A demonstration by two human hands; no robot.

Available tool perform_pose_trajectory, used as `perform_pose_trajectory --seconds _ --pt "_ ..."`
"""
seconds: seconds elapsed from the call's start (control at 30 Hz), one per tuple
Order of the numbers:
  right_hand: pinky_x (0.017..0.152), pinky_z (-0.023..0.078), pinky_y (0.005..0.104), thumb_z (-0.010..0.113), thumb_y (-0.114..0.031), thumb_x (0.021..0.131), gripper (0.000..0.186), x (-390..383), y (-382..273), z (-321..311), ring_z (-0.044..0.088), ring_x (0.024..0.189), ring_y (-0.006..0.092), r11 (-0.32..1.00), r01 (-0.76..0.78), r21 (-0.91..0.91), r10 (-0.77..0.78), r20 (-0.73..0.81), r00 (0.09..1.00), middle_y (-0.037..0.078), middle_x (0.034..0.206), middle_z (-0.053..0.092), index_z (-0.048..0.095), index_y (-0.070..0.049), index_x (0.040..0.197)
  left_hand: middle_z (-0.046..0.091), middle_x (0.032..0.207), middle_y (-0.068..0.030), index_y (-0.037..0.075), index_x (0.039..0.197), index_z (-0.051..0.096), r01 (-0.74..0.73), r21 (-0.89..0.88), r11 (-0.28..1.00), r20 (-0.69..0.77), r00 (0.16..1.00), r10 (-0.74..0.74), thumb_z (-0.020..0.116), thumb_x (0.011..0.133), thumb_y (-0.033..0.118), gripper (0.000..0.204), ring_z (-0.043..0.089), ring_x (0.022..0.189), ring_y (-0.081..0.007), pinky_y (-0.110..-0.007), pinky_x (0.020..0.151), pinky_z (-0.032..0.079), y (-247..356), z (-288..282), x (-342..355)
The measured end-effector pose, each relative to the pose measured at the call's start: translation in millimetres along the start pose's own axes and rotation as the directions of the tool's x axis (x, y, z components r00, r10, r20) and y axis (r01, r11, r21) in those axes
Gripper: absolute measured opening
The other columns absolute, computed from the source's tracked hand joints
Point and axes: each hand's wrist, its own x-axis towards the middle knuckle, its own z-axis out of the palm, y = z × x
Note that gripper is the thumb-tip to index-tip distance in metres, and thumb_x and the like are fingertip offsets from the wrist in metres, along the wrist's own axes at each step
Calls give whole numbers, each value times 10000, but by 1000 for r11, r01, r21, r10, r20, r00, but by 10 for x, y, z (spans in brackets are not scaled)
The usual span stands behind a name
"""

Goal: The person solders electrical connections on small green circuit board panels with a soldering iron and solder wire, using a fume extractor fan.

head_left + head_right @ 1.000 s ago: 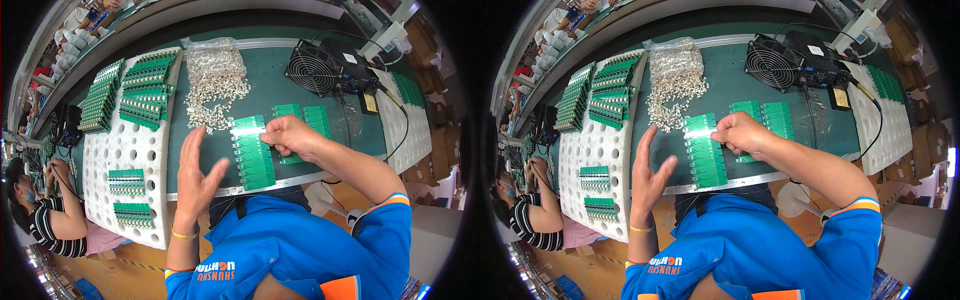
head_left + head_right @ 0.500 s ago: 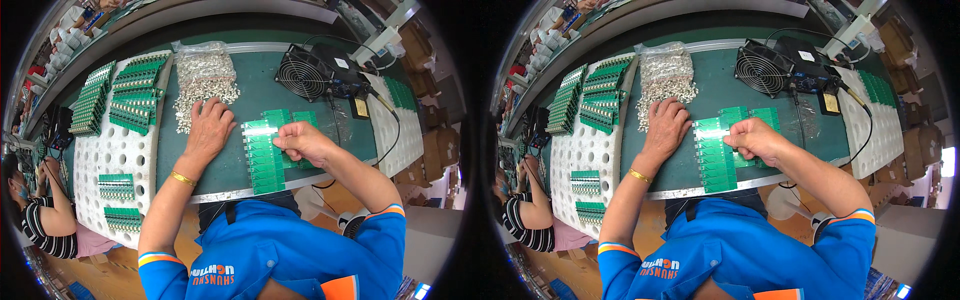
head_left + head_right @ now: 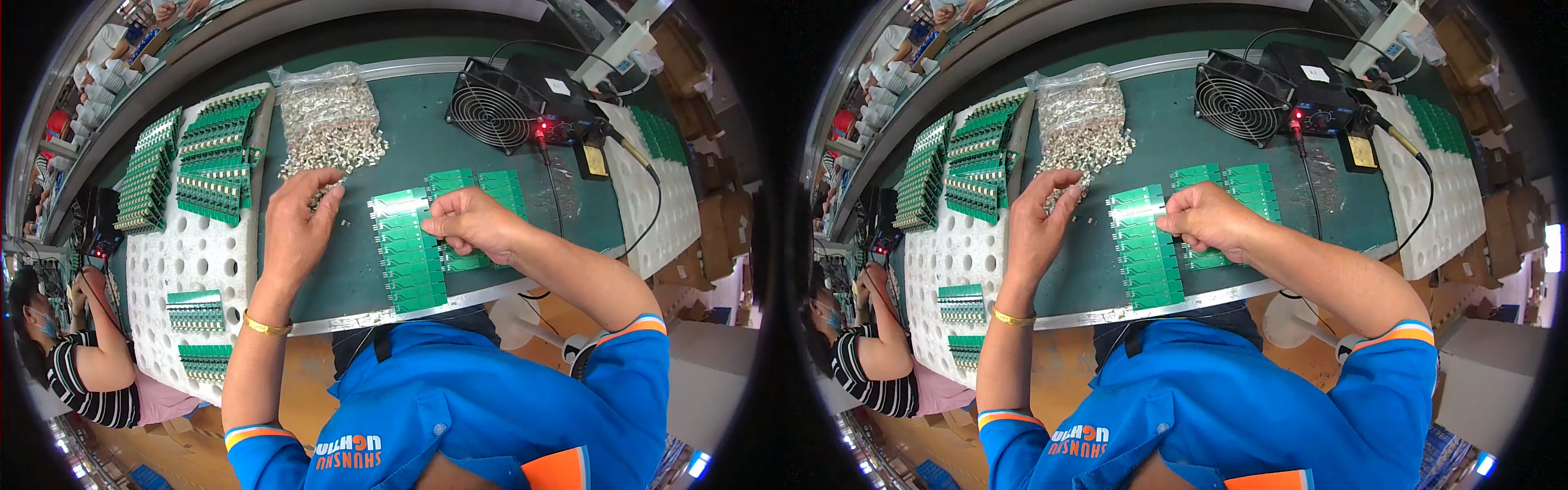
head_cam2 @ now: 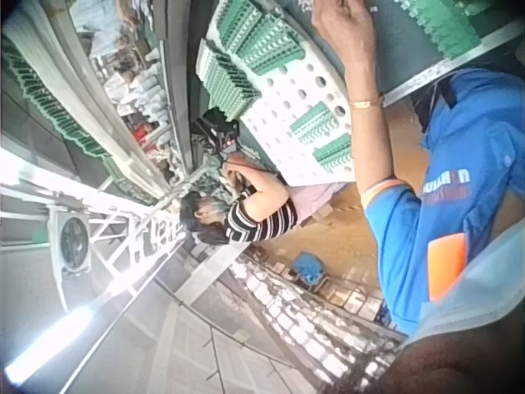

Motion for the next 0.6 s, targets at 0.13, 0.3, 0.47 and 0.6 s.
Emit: perform_pose_trajectory --seconds 0.13,0.3,0.47,0.6 --pt "434 310 223 711 -174 919 254 11 -45 83 408 482 58 998 -1 -68 0 -14 1000 -27 592 493 573 -81 727 695 981 -89 -12 1039 697 226 -177 958 233 955 -182 667 936 195 233 637 896 -162 -284 770 494 17 -20 120" --pt "436 350 227 700 -165 920 236 3 -66 129 446 490 65 994 -14 -110 12 -21 1000 -14 605 520 590 -76 731 699 834 -40 -9 997 725 315 -197 928 528 832 -170 680 936 224 245 600 780 -92 -283 716 499 47 63 404" --pt "430 357 232 702 -148 916 230 25 -61 119 458 488 64 994 -2 -106 0 -23 1000 -16 598 522 590 -67 733 689 783 -10 -7 965 735 354 -234 906 680 726 -108 699 927 214 227 584 739 -66 -263 692 497 29 191 614" --pt "443 325 207 715 -187 918 237 35 -66 109 430 491 47 995 -7 -102 4 -33 999 -37 596 507 597 -75 747 688 776 -6 -12 928 733 320 -199 926 733 676 -76 712 915 184 198 584 740 -61 -256 706 502 70 272 694"
